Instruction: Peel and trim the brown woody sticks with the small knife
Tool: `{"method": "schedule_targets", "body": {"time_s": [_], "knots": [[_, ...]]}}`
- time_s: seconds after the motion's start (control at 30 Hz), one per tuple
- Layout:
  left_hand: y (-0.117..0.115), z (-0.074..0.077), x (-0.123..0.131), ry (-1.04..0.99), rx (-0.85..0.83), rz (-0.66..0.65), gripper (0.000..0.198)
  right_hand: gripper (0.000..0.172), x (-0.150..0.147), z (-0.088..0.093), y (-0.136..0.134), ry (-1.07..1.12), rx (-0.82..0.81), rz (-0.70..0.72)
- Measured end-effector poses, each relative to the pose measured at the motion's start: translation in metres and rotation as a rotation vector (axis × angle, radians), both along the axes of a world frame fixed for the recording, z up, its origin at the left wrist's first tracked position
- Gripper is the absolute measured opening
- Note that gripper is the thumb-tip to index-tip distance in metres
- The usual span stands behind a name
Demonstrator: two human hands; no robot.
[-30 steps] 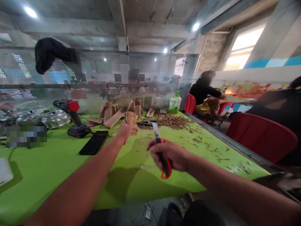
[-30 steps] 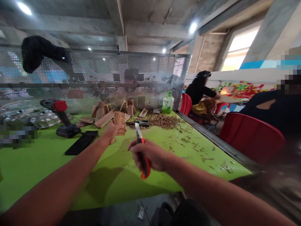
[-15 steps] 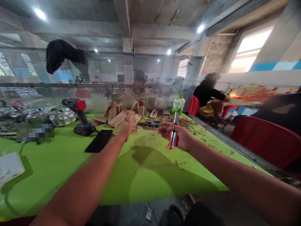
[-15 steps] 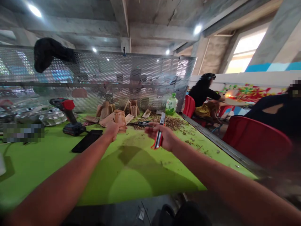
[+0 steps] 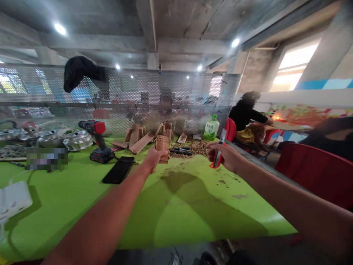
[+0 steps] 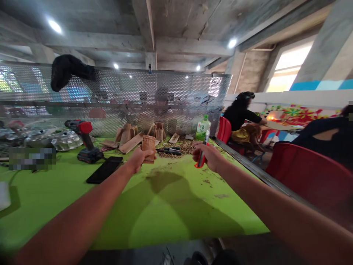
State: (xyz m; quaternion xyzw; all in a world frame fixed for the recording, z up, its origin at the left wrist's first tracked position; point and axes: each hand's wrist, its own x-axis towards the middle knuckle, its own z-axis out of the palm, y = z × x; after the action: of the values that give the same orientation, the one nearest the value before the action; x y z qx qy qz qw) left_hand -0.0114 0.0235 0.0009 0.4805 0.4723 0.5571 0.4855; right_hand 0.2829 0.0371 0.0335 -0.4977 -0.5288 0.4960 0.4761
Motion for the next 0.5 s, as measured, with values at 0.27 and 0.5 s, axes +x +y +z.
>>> {"method": "schedule_targets", "body": {"time_s": [0.27,0.5], "knots": [[-0.011,-0.006,0.012,0.012,-0.049,-0.071,0.028,0.016,-0.096,0.008,0.002,-1.045,0.544,-0.066],[-0.018,-0.009,0.029,0.12,-0.077,-0.086,0.026,0.025,-0.111,-0.023,0.002,-1.312,0.536,-0.036]]}}
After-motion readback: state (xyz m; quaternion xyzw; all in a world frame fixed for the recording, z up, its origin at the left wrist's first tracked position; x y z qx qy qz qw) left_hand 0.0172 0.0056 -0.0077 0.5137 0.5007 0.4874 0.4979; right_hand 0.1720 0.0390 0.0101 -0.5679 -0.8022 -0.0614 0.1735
